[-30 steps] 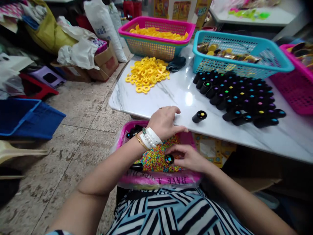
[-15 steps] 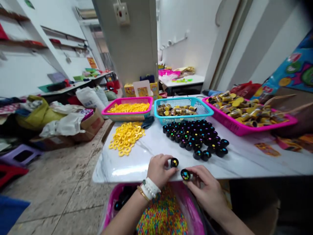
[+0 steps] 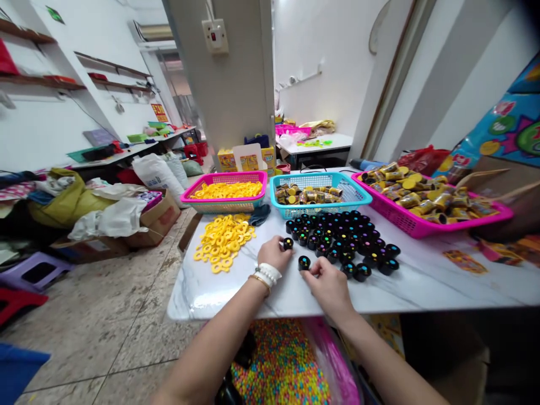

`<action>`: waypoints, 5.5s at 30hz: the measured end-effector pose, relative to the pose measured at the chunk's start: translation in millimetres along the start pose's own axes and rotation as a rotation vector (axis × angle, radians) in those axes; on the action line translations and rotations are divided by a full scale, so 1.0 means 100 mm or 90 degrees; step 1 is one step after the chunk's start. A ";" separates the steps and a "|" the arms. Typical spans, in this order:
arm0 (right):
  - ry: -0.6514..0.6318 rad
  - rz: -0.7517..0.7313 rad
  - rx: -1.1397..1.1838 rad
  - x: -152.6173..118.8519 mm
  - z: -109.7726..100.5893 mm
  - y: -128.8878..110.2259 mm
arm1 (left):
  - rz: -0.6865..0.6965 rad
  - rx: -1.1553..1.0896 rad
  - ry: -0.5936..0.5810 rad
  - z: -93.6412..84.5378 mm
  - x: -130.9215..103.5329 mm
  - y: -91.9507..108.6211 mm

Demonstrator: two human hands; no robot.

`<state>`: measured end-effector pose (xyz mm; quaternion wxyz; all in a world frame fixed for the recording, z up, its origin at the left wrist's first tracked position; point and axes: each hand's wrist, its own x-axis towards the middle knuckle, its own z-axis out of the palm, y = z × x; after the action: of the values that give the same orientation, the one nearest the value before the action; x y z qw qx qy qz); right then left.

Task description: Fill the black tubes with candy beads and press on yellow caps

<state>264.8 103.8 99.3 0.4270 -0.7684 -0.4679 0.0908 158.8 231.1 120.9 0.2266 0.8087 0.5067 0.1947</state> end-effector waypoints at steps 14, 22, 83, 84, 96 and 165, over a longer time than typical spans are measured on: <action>-0.022 0.040 -0.228 0.40 0.25 -0.22 | -0.011 0.041 -0.024 0.04 0.32 -0.06; -0.057 0.090 -0.357 0.52 0.34 -0.33 | 0.042 0.072 -0.042 0.06 0.36 -0.09; -0.748 -0.437 -0.186 -1.03 0.77 0.40 | -0.055 0.179 -0.202 0.38 -2.57 -1.16; -0.764 -0.436 -0.168 -1.06 0.73 0.41 | -0.058 0.166 -0.201 0.36 -2.59 -1.16; -0.633 -0.311 0.200 -0.98 0.05 0.21 | -0.052 0.069 -0.220 0.33 -2.74 -1.07; -0.300 -0.141 0.098 -0.78 -0.52 -0.26 | -0.066 0.072 -0.212 0.52 -2.64 -1.22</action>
<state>233.9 17.5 130.1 0.3708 -0.6355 -0.6275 0.2547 -10.4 29.6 -12.6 0.2711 0.8139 0.5136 0.0175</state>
